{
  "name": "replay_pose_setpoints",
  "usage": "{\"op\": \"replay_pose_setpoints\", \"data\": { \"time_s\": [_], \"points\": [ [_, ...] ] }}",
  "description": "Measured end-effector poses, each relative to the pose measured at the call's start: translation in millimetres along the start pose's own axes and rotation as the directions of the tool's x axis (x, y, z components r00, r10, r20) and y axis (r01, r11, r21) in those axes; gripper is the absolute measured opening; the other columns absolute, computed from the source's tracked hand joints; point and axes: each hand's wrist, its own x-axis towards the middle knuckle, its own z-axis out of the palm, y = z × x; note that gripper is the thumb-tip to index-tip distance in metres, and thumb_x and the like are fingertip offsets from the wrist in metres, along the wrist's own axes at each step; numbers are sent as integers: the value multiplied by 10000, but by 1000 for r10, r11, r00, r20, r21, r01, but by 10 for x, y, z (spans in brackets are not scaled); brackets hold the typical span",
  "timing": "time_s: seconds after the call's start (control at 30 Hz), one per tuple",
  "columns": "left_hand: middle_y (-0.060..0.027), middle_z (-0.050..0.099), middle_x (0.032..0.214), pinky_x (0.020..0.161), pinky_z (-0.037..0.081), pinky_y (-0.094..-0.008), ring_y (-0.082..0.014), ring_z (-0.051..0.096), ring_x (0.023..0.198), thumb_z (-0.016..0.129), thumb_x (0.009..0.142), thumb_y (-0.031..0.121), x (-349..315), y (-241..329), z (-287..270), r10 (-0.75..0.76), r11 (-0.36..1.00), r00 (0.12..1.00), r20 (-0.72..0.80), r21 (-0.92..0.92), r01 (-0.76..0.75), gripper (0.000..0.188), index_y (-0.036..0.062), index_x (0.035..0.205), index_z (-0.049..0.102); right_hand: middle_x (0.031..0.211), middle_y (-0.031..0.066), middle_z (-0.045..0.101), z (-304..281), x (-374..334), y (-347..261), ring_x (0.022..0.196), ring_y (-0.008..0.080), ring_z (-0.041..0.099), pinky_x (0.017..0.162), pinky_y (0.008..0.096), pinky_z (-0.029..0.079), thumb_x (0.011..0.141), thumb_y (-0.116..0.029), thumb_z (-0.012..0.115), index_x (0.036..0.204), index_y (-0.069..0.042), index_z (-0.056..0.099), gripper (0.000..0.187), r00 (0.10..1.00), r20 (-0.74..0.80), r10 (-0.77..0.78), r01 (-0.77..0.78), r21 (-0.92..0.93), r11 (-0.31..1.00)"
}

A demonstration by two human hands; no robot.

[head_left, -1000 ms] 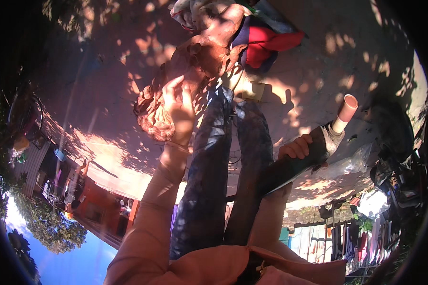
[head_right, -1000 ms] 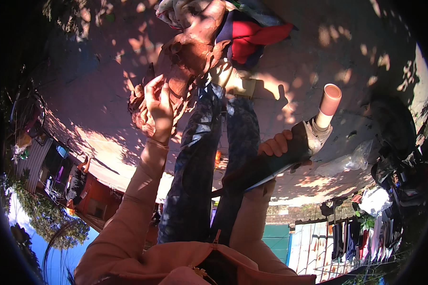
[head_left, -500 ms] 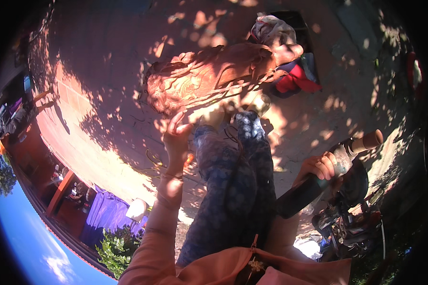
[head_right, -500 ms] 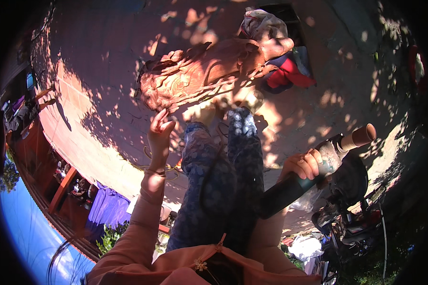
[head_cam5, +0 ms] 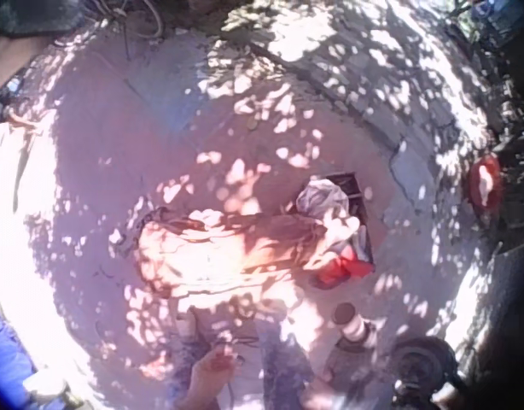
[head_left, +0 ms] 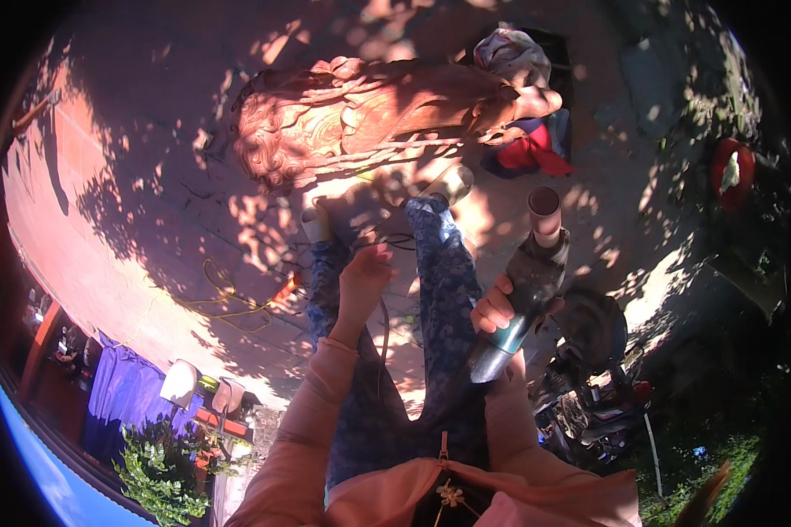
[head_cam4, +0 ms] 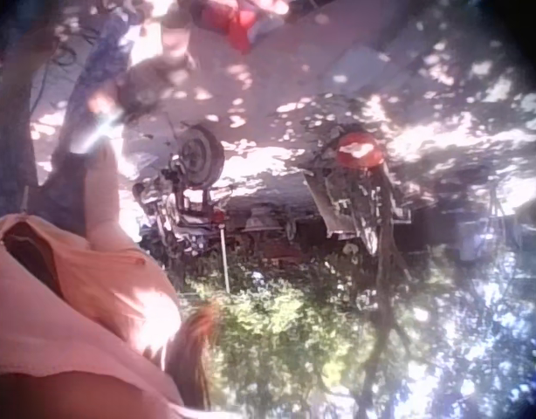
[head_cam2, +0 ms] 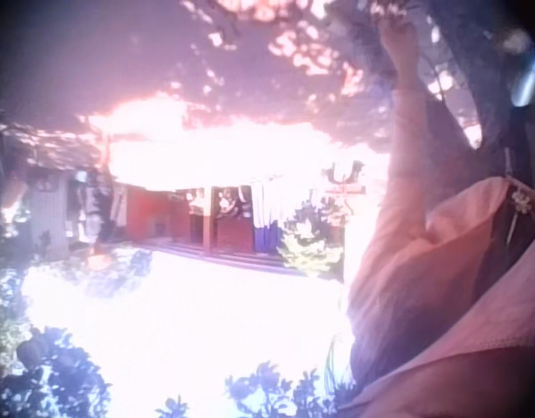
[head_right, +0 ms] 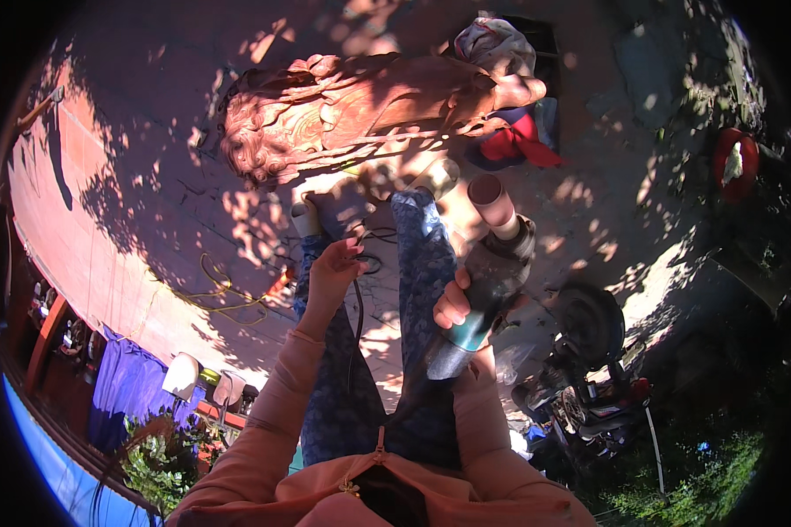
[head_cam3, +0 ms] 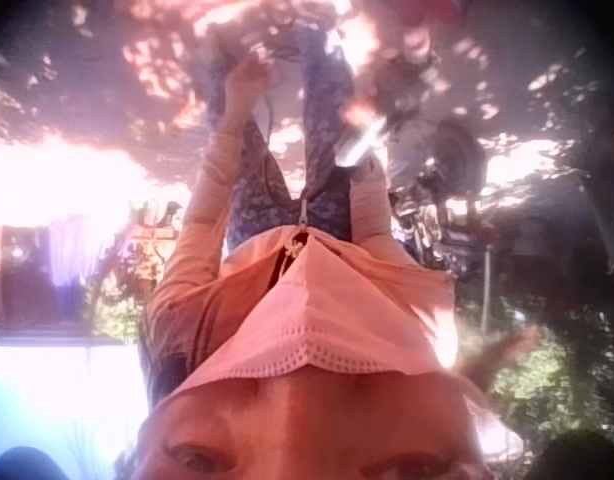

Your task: The person uses an angle grinder to smooth and shape a wooden sculpture. They hold the tool with both hands and move it along the surface of the wood, focusing on different areas to refine the details.

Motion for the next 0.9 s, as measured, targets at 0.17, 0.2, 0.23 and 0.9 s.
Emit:
{"op": "replay_pose_setpoints", "data": {
  "time_s": [0.17, 0.2, 0.23, 0.9],
  "points": [
    [-145, 645, 1131, 829, 527, -279, -178, 654, 952, 647, 791, -40, -315, -293, 94, 2, 1000, 971, 239, -22, 3, 453, -4, 1234, 563, 777, -12, 484, -2, -446, 448, 682, 117, 495, 689, 300, 417, 741, -559, 745, 1114, -48, 467, 691, 990, -122, -75, 65, -85, 994],
    [-147, 646, 1134, 830, 528, -280, -179, 655, 953, 642, 790, -44, -433, -287, 125, -3, 1000, 957, 290, 20, -3, 456, -7, 1237, 560, 779, -12, 481, 37, -560, 527, 685, 118, 494, 693, 301, 416, 745, -555, 743, 1121, -46, 466, 691, 985, -143, -100, 85, -109, 990],
    [-149, 646, 1138, 831, 529, -280, -180, 656, 953, 638, 789, -47, -573, -282, 154, -9, 998, 941, 338, 65, -13, 459, -10, 1240, 558, 782, -13, 478, 62, -680, 584, 687, 118, 492, 696, 302, 415, 749, -550, 741, 1127, -43, 465, 690, 977, -175, -126, 104, -129, 986],
    [-237, 583, 1203, 922, 460, -386, -354, 592, 1119, 768, 730, 483, -2159, 98, 3076, -162, 822, 768, 620, 515, -242, 968, 21, 1435, 292, 892, 70, 470, 731, -2076, -1749, 821, 215, 464, 773, 379, 389, 682, -810, 594, 1200, -50, 418, 937, 950, -82, -301, 233, -457, 859]
  ]
}}
